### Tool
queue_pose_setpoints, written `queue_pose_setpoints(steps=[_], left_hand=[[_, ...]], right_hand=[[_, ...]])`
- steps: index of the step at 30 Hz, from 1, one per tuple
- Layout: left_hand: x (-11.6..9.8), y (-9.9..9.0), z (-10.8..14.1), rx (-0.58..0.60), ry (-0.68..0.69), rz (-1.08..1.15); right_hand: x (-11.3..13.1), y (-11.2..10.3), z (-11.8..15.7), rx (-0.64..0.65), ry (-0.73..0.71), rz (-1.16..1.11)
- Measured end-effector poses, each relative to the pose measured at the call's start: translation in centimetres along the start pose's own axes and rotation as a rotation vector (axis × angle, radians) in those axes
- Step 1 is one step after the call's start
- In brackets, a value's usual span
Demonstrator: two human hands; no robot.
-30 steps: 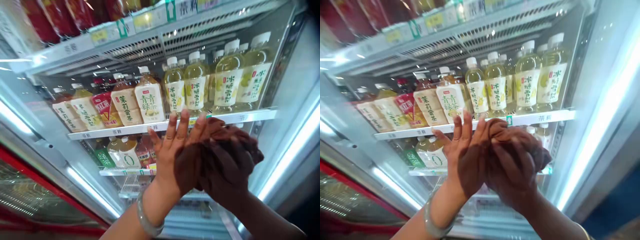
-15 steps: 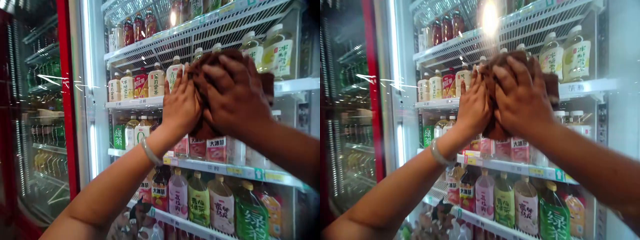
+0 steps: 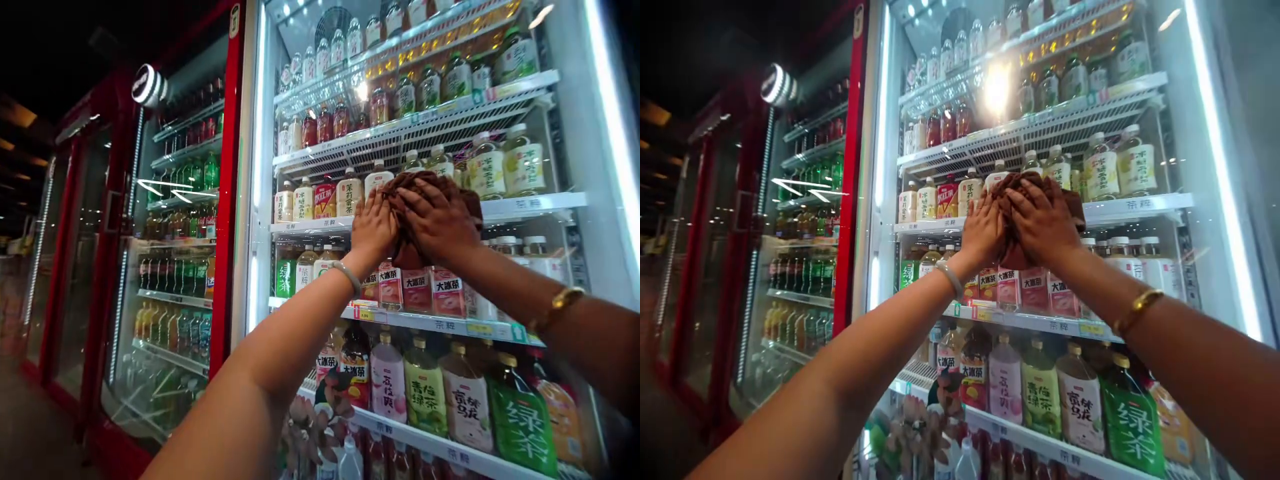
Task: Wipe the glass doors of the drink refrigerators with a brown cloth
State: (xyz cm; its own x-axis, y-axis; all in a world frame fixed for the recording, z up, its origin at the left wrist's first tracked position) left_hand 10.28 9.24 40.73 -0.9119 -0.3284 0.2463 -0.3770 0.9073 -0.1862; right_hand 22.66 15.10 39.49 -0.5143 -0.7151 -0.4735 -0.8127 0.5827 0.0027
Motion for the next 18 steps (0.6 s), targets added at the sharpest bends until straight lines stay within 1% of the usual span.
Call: queue_pose_setpoints(steps=[2, 4, 5, 7, 8, 10, 12, 13, 15, 17, 18], left_hand=[[1.4, -0.6, 0.4, 0.009, 0.01, 0.009], [2.5, -0.8, 1.3, 0.009, 0.05, 0.013], [2.9, -0.9, 1.8, 0.011, 0.073, 0.015], [3.6, -0.9, 2.8, 0.015, 0.113, 0.023], [4.0, -0.9, 3.2, 0.017, 0.122, 0.029], [4.8, -0.9, 3.7, 0.018, 0.101, 0.038], [5.9, -0.9, 3.9, 0.022, 0.051, 0.045], [6.5, -0.8, 4.1, 0.025, 0.032, 0.048], [7.4, -0.7, 4.8, 0.022, 0.024, 0.052], [8.2, -0.6, 5.7, 0.011, 0.033, 0.055], [8.6, -0.6, 6.2, 0.005, 0.04, 0.056]], right_hand=[[-1.3, -0.6, 0.0, -0.044, 0.065, 0.038], [-1.6, -1.2, 1.3, -0.122, 0.175, 0.081], [-1.0, -1.3, 2.1, -0.141, 0.204, 0.09], [1.6, -0.7, 2.6, -0.099, 0.171, 0.07], [3.2, 0.0, 2.2, -0.046, 0.122, 0.048], [5.6, 1.2, 0.3, 0.071, 0.017, 0.004], [6.4, 1.9, -2.2, 0.136, -0.042, -0.017], [6.3, 2.0, -3.1, 0.141, -0.036, -0.017], [5.6, 2.0, -3.6, 0.102, 0.067, -0.005], [5.7, 2.0, -2.4, 0.028, 0.217, 0.02], [6.5, 2.1, -1.6, 0.009, 0.247, 0.029]])
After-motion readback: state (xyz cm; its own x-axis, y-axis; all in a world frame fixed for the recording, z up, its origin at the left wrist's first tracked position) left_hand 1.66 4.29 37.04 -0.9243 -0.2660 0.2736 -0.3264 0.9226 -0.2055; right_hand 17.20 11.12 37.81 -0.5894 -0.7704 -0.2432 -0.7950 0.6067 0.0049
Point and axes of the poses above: each hand's wrist, its own z-axis away from the middle knuckle, its own y-axis out of the palm, x = y × z, the point moved 5 cm from there along -z, towards the middle knuckle, and after that the axes turned 4 degrees about -z, right-handed, at the moved point
